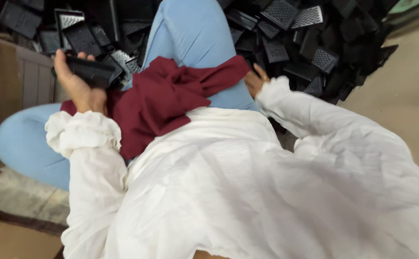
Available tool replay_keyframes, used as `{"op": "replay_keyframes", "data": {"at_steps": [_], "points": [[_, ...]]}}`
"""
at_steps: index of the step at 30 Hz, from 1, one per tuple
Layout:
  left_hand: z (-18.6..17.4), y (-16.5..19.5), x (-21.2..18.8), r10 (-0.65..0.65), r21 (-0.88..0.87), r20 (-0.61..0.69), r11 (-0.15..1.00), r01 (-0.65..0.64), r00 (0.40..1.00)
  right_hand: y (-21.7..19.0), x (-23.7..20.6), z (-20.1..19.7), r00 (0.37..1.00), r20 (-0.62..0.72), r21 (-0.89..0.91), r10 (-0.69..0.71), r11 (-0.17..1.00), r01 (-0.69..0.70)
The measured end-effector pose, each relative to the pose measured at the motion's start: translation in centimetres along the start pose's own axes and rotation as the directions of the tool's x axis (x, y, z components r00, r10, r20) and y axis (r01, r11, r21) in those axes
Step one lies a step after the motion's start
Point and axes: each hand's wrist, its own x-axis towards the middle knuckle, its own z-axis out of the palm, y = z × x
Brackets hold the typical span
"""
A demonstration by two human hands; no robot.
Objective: The person sits on the floor and repeatedly picks up small black perforated metal components from a large pile, inspects them by turning them over, and places them into a cardboard box. The person continues this cycle of picking, inspecting, and placing components into the box.
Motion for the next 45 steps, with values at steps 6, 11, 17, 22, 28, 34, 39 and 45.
{"op": "replay_keyframes", "data": {"at_steps": [6,11,17,22,28,34,39,45], "points": [[-0.3,0.1,-0.1,-0.008,0.12,-0.073,0.993,0.017,0.997,-2.9,-2.5,2.7,0.993,0.077,0.089,-0.089,0.993,0.082],[-1.3,0.8,0.0,0.006,0.103,-0.118,0.995,0.006,0.993,-0.3,3.0,1.0,0.999,0.038,0.302,0.002,0.953,-0.013],[-1.5,1.2,-0.3,-0.037,0.103,-0.144,0.993,0.052,0.989,6.2,10.7,2.0,0.97,0.22,0.1,-0.104,0.991,0.084],[0.9,3.0,-1.4,-0.099,0.024,-0.206,0.994,0.106,0.973,9.1,18.4,0.4,0.922,0.384,0.073,-0.042,0.997,0.015],[3.7,7.1,0.5,-0.008,-0.038,-0.095,0.999,0.004,0.995,14.0,24.5,-8.7,0.868,0.445,0.079,0.222,0.955,-0.285],[3.0,6.0,5.7,0.019,-0.161,-0.112,0.986,-0.037,0.994,15.3,32.2,-12.4,0.936,0.067,0.615,0.345,0.724,-0.311],[3.0,4.6,6.6,0.016,-0.094,0.099,0.996,-0.007,0.995,8.4,40.0,-12.4,0.918,-0.232,0.547,0.321,0.824,-0.15],[4.8,4.6,6.4,-0.008,-0.017,-0.09,1.0,0.007,0.996,4.4,42.5,-15.8,0.925,0.059,0.503,0.376,0.789,-0.353]]}}
